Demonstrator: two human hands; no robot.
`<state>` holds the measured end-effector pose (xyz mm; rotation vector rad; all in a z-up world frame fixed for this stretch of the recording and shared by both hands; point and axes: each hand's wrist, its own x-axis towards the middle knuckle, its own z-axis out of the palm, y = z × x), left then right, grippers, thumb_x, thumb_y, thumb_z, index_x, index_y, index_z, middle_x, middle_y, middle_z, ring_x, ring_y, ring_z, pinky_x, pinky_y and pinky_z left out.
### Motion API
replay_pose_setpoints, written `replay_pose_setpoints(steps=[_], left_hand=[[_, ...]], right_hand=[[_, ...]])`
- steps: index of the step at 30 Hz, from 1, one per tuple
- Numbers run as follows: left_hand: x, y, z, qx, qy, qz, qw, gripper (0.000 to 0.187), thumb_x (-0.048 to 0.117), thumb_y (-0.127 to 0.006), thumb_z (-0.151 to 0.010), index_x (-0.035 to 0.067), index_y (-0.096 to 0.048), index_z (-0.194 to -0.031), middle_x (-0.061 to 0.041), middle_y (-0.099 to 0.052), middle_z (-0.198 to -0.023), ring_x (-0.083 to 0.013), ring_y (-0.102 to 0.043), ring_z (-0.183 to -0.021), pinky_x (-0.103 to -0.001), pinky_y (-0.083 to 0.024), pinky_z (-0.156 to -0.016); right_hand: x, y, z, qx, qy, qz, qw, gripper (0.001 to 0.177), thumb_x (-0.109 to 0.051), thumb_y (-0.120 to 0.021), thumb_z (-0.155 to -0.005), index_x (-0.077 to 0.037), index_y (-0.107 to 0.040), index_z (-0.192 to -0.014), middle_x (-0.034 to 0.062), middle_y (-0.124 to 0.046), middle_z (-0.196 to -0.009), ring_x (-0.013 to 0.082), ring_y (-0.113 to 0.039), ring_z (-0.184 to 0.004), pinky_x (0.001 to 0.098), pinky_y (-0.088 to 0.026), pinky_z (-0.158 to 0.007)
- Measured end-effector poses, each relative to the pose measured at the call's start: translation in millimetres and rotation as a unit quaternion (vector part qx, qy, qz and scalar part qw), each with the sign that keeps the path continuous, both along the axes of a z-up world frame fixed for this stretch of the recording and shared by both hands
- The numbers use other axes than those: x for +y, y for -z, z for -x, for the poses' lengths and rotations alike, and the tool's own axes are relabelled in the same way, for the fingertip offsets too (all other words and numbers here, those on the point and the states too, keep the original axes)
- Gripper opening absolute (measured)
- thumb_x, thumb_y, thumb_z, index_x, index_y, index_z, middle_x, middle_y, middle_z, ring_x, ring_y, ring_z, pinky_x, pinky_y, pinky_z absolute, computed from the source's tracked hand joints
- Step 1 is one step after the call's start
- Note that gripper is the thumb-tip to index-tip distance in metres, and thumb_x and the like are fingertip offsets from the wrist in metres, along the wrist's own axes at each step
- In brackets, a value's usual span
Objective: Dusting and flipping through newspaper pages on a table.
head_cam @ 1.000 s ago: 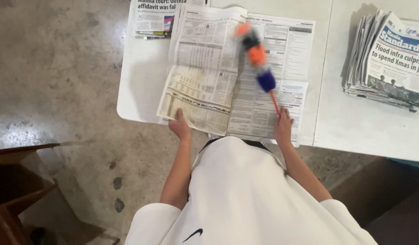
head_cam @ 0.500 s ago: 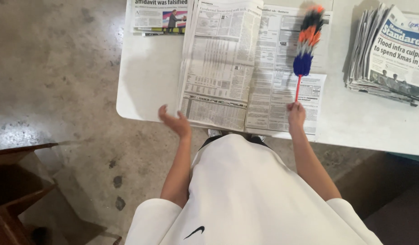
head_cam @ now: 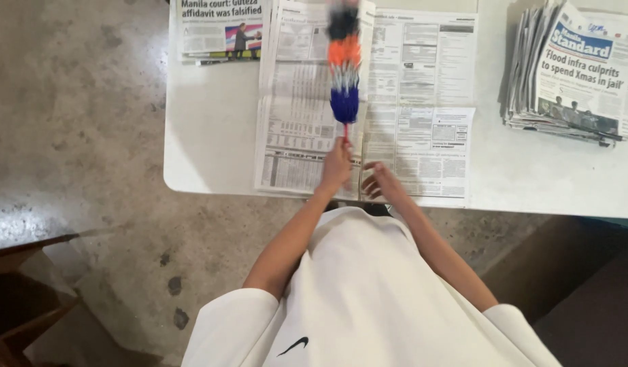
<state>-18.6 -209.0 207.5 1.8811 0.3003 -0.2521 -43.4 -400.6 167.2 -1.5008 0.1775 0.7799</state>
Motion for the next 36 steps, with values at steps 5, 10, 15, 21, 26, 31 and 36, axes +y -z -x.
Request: replay_pose_setpoints(steps=[5,10,15,21,26,31,36], left_hand=[[61,82,-13,0.025,0.182,-0.244,0.952,0.036,0.019,-0.044,-0.103,0.017,-0.049,-0.139,-0.019,-0.073,-0.115,-0.04,-0.072,-0.107,-0.055,-0.054,-0.089],[116,61,-33,0.043,0.089,-0.281,0.955,0.038,0.011,-0.036,-0.103,0.005,-0.055,-0.135,-0.024,-0.071,-0.117,-0.0443,-0.07,-0.108,-0.06,-0.051,-0.095],[139,71,-50,0.028,-0.051,-0.207,0.977,0.03,0.021,-0.028,-0.111,0.005,-0.048,-0.126,-0.026,-0.068,-0.113,-0.0474,-0.069,-0.101,-0.057,-0.054,-0.087],[148,65,3,0.068,0.264,-0.219,0.937,0.031,0.007,-0.039,-0.101,0.005,-0.059,-0.125,-0.028,-0.071,-0.117,-0.0518,-0.064,-0.113,-0.062,-0.048,-0.098],[204,177,72,0.13,-0.082,-0.131,0.979,0.039,0.022,-0.035,-0.111,0.01,-0.06,-0.138,-0.019,-0.068,-0.128,-0.0384,-0.063,-0.121,-0.049,-0.049,-0.101],[188,135,132,0.244,-0.088,0.12,0.958,0.034,0.029,-0.044,-0.108,0.008,-0.063,-0.125,-0.001,-0.051,-0.075,-0.0143,-0.047,-0.056,-0.029,-0.038,-0.05],[181,169,178,0.277,-0.053,0.138,0.949,0.025,0.021,-0.05,-0.107,0.007,-0.069,-0.115,0.0,-0.048,-0.064,-0.0131,-0.043,-0.047,-0.026,-0.032,-0.044]], right_hand=[[-89,76,0,0.053,0.11,0.123,0.985,0.033,-0.039,-0.046,-0.111,-0.015,-0.061,-0.127,0.0141,-0.072,-0.089,0.0263,-0.073,-0.071,0.0434,-0.062,-0.062],[-112,72,13,0.08,0.133,0.118,0.981,0.03,-0.03,-0.04,-0.113,-0.009,-0.06,-0.119,0.0225,-0.071,-0.085,0.0336,-0.074,-0.07,0.0451,-0.063,-0.063],[-105,66,13,0.069,0.144,0.135,0.978,0.031,-0.031,-0.037,-0.112,-0.009,-0.059,-0.116,0.0258,-0.072,-0.085,0.034,-0.074,-0.068,0.0416,-0.063,-0.063],[-106,69,10,0.069,0.14,0.131,0.979,0.029,-0.028,-0.038,-0.112,-0.008,-0.059,-0.113,0.0292,-0.071,-0.085,0.0368,-0.074,-0.068,0.0448,-0.064,-0.061],[-111,80,8,0.067,0.123,0.133,0.981,0.03,-0.028,-0.038,-0.112,-0.006,-0.058,-0.114,0.0287,-0.07,-0.083,0.037,-0.074,-0.067,0.0468,-0.063,-0.062],[-118,80,-3,0.079,0.097,0.129,0.984,0.031,-0.028,-0.038,-0.112,-0.004,-0.057,-0.115,0.0311,-0.069,-0.084,0.04,-0.073,-0.068,0.0508,-0.063,-0.063],[-124,75,-7,0.104,0.055,0.123,0.985,0.033,-0.03,-0.036,-0.112,-0.004,-0.056,-0.116,0.0321,-0.07,-0.086,0.0408,-0.073,-0.07,0.0491,-0.063,-0.063]])
